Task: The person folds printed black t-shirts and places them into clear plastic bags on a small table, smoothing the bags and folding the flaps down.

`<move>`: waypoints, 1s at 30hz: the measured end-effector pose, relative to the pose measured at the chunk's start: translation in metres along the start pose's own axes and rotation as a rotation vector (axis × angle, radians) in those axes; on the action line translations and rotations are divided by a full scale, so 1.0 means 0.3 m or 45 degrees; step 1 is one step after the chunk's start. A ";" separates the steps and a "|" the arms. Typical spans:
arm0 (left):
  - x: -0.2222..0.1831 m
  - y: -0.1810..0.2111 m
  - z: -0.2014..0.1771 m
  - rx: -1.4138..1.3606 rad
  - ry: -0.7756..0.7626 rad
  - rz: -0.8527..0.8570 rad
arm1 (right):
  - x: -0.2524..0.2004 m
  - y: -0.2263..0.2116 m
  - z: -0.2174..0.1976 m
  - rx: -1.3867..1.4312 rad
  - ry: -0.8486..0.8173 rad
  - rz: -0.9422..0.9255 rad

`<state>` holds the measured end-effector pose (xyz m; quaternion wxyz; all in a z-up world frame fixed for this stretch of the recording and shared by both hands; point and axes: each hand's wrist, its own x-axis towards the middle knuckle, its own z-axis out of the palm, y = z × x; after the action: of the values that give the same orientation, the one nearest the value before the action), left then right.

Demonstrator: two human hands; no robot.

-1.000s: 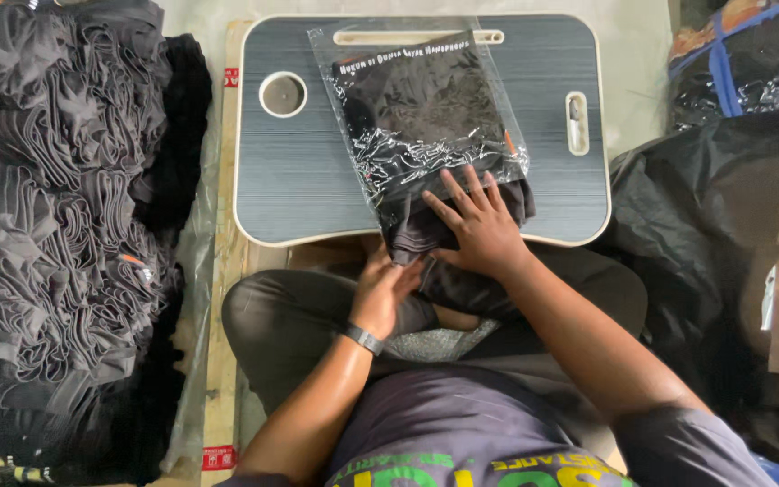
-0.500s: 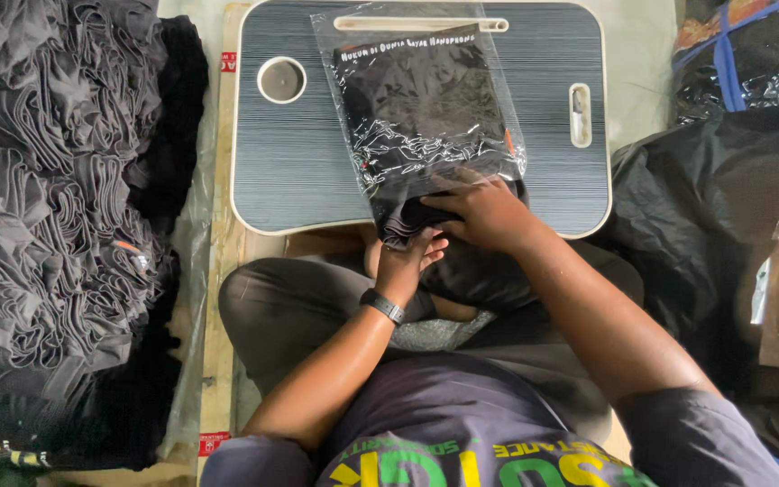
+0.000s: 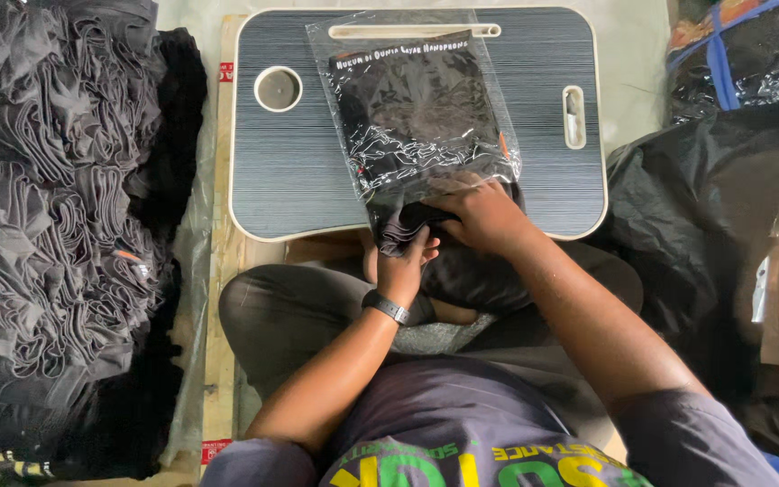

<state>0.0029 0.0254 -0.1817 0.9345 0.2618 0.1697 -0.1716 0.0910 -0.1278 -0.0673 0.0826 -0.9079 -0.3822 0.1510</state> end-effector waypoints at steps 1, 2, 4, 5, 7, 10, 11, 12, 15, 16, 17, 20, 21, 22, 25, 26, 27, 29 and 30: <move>-0.048 0.010 0.096 0.326 0.231 0.198 | 0.002 0.008 0.019 -0.006 0.049 0.016; -0.096 0.021 0.192 0.653 0.457 0.399 | 0.006 0.015 0.037 -0.013 0.099 0.031; -0.094 0.015 0.190 0.704 0.444 0.458 | 0.012 0.023 0.054 0.019 0.133 0.035; -0.094 0.011 0.189 0.753 0.431 0.516 | 0.014 0.027 0.063 0.049 0.166 0.038; -0.111 0.024 0.210 0.672 0.419 0.492 | -0.002 0.019 0.030 0.080 0.203 -0.022; -0.096 -0.014 0.163 0.558 0.417 0.471 | -0.018 0.021 0.018 0.097 0.269 -0.121; -0.081 -0.035 0.136 0.526 0.422 0.478 | -0.022 0.026 0.018 0.081 0.304 -0.159; -0.075 -0.044 0.119 0.524 0.423 0.476 | -0.018 0.037 0.033 0.080 0.301 -0.158; -0.069 -0.046 0.101 0.543 0.377 0.412 | -0.005 0.063 0.068 0.102 0.325 -0.182; -0.074 -0.032 0.116 0.534 0.367 0.375 | -0.001 0.067 0.073 0.090 0.336 -0.182; -0.080 -0.018 0.131 0.525 0.357 0.337 | 0.004 0.071 0.078 0.079 0.346 -0.182; -0.032 -0.078 0.047 0.429 0.428 0.339 | -0.002 0.051 0.069 0.102 0.315 -0.155; -0.051 -0.056 0.068 0.428 0.430 0.339 | -0.011 0.044 0.060 0.103 0.314 -0.156; -0.068 -0.032 0.090 0.391 0.389 0.330 | -0.019 0.039 0.049 0.095 0.323 -0.183; -0.063 0.015 0.083 0.321 0.286 0.219 | -0.021 0.042 0.056 0.058 0.349 -0.219; -0.051 0.028 0.069 0.288 0.222 0.119 | -0.017 0.047 0.064 0.027 0.368 -0.229; -0.047 0.023 0.067 0.288 0.221 0.118 | -0.018 0.038 0.057 0.026 0.369 -0.227; -0.039 0.016 0.064 0.253 0.262 0.141 | -0.015 0.021 0.042 -0.020 0.382 -0.175; -0.032 -0.015 0.062 0.252 0.262 0.141 | -0.008 0.035 0.083 -0.020 0.381 -0.174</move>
<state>-0.0031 0.0139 -0.1648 0.8897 0.3778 0.2323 -0.1081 0.0880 -0.1359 -0.0931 0.1416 -0.8927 -0.4278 0.0049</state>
